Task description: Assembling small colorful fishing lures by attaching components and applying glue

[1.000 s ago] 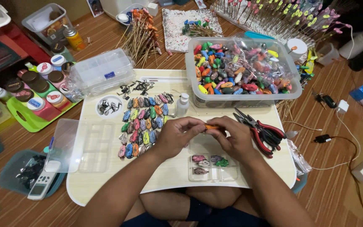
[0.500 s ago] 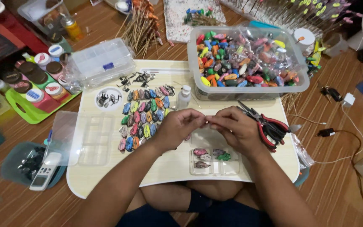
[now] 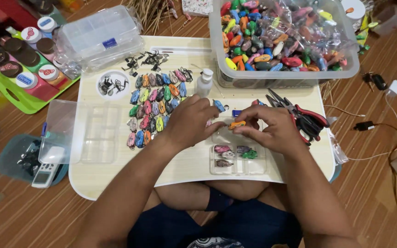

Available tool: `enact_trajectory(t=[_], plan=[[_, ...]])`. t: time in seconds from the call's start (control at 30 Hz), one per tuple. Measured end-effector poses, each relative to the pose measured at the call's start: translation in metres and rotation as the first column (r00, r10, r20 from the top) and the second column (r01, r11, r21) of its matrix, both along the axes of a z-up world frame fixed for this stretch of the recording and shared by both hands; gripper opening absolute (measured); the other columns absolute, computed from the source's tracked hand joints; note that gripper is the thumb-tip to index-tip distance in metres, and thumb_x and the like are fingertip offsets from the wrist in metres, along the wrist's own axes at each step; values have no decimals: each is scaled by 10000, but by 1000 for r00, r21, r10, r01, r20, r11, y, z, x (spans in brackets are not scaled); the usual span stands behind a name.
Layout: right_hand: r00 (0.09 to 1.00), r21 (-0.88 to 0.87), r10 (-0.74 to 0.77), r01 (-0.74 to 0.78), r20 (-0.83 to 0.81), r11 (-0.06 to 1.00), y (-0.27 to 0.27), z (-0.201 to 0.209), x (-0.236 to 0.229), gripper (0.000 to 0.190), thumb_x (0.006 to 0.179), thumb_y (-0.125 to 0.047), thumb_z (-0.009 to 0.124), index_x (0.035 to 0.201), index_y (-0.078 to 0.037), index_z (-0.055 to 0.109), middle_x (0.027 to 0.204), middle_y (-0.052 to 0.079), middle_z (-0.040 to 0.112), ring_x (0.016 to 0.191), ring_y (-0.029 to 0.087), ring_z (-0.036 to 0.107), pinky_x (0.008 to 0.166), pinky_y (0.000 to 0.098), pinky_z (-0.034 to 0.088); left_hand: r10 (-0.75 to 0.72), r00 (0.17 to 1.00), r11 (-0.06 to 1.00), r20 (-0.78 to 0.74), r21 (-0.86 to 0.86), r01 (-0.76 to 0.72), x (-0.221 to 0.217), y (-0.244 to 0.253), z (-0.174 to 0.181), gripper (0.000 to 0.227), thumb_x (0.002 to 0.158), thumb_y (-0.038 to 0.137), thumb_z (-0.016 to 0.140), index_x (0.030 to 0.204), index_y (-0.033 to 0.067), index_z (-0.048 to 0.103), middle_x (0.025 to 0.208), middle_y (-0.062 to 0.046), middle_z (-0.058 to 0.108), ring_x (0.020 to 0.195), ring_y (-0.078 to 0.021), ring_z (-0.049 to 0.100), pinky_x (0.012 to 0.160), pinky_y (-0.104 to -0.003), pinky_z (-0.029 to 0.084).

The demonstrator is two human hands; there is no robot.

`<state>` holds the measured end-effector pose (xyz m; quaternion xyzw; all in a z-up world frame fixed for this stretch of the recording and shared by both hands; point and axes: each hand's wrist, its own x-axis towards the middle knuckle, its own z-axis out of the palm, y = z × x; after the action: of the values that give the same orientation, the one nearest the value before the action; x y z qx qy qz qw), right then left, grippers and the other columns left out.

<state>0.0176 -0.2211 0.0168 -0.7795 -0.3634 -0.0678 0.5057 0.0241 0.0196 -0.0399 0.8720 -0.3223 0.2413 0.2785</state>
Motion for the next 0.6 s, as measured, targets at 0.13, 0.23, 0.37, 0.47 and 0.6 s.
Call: enact_trajectory(t=[0.13, 0.23, 0.37, 0.47, 0.6], plan=[[987, -4, 140, -141, -72, 990, 2, 12, -1, 140, 783, -72, 858, 895, -56, 775, 661, 100, 707, 530, 193, 587, 555, 319, 522, 38, 999, 999, 39, 20, -39, 4, 0, -8, 208, 803, 292, 822, 805, 143, 677, 722, -41, 525, 756, -266, 590, 704, -401, 515], [962, -24, 245, -249, -118, 968, 0, 14, 0, 161, 790, -82, 869, 930, -56, 792, 714, 86, 706, 568, 153, 608, 538, 276, 527, 74, 995, 996, 67, 43, -77, 4, 1, -6, 182, 827, 293, 773, 817, 190, 624, 726, -25, 508, 753, -245, 593, 690, -382, 518], [954, -48, 263, -272, -140, 961, -6, 16, -3, 147, 784, -64, 857, 912, -39, 790, 735, 113, 704, 583, 183, 603, 540, 297, 532, -129, 963, 990, -235, 21, 138, -10, -4, 31, 324, 797, 413, 781, 941, 167, 625, 837, -58, 566, 885, -283, 585, 801, -422, 509], [949, -61, 286, -296, -133, 953, -9, 23, -9, 134, 787, -72, 854, 900, -42, 789, 756, 114, 712, 591, 189, 606, 536, 297, 537, -241, 884, 955, -400, 65, 290, -20, -14, 36, 522, 728, 518, 785, 1043, 136, 622, 965, -81, 542, 1008, -299, 506, 887, -459, 456], [932, -150, 324, -348, -165, 925, -10, 29, -22, 108, 814, -110, 831, 908, -68, 799, 745, 103, 713, 584, 207, 631, 528, 310, 540, -279, 895, 938, -348, 100, 331, -27, -25, 17, 506, 665, 456, 773, 1016, 154, 569, 988, -42, 405, 1002, -289, 411, 837, -425, 377]])
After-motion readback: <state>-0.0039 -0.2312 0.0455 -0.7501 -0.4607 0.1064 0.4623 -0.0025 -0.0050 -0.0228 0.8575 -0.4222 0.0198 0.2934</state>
